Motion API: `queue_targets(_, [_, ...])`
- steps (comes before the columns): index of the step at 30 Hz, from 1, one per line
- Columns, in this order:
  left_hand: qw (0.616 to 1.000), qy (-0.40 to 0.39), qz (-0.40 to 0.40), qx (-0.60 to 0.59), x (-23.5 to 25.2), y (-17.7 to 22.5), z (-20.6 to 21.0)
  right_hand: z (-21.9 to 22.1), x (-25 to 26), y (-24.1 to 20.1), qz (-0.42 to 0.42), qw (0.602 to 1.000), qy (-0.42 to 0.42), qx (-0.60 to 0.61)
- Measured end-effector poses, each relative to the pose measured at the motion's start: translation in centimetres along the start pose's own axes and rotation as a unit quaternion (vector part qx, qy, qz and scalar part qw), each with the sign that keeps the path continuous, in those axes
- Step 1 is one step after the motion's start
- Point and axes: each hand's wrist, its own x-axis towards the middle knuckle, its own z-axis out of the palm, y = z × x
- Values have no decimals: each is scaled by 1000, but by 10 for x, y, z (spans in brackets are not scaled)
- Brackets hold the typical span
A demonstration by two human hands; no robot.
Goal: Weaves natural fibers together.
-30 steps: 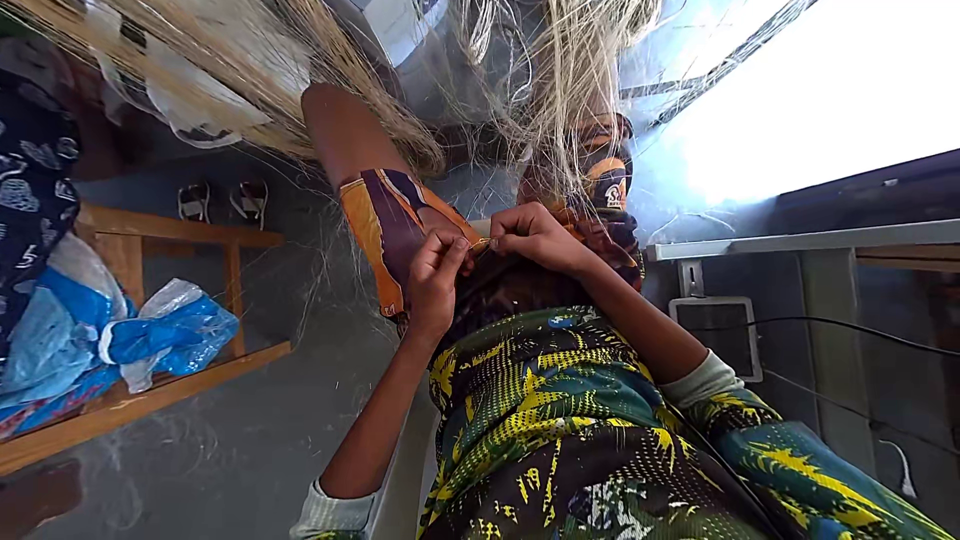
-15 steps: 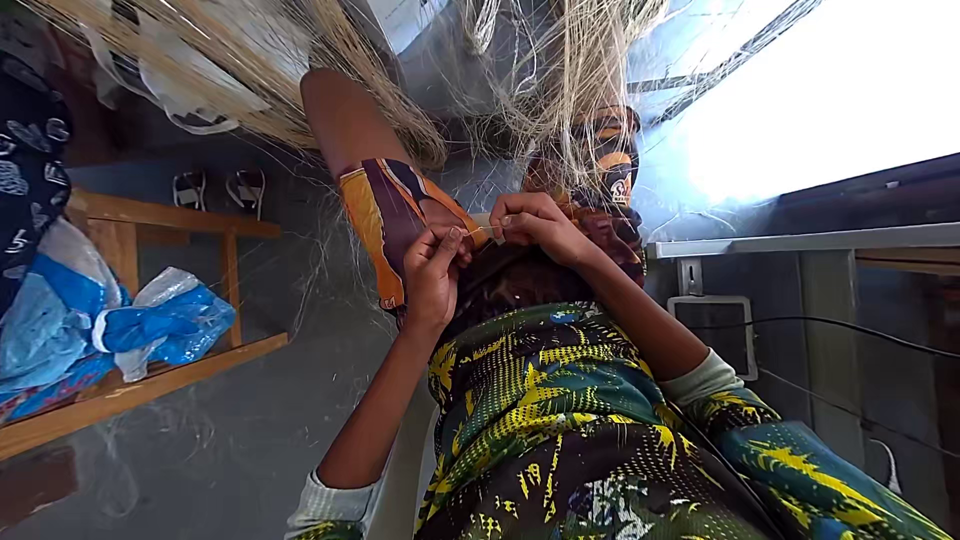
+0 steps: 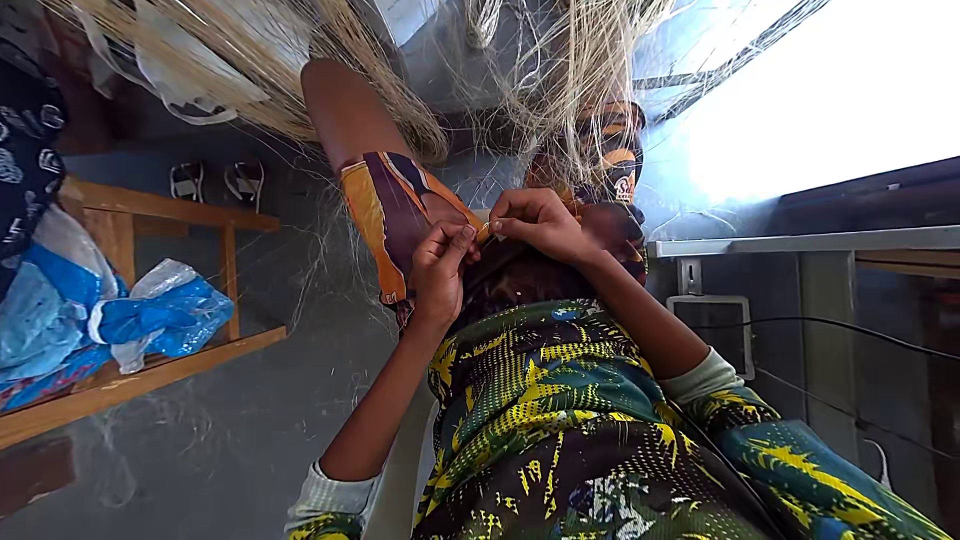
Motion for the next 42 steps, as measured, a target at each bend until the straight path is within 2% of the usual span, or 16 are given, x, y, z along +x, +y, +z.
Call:
queue_targets(5, [1000, 4, 7, 7, 0, -1, 1, 2, -1, 2, 12, 1000, 0, -19])
queue_targets(10, [1000, 10, 14, 23, 0, -1, 3, 3, -1, -1, 50, 996, -41, -64])
queue_targets(14, [997, 38, 26, 54, 0, -1, 10, 0, -1, 1, 38, 991, -75, -107])
queue_targets(17, [997, 47, 31, 61, 0, -2, 14, 0, -1, 5, 18, 983, -96, -153])
queue_targets(28, [994, 62, 27, 83, 1, -5, 18, 7, 4, 0, 63, 947, -165, -268])
queue_targets(33, [994, 52, 25, 93, 0, -4, 17, 9, 4, -1, 71, 946, -159, -275])
queue_targets(36, [995, 79, 24, 57, 8, -7, 19, 7, 4, 2, 69, 954, -147, -253])
queue_targets(42, [994, 88, 12, 60, 11, -8, 17, 4, 2, -1, 64, 976, -97, -185])
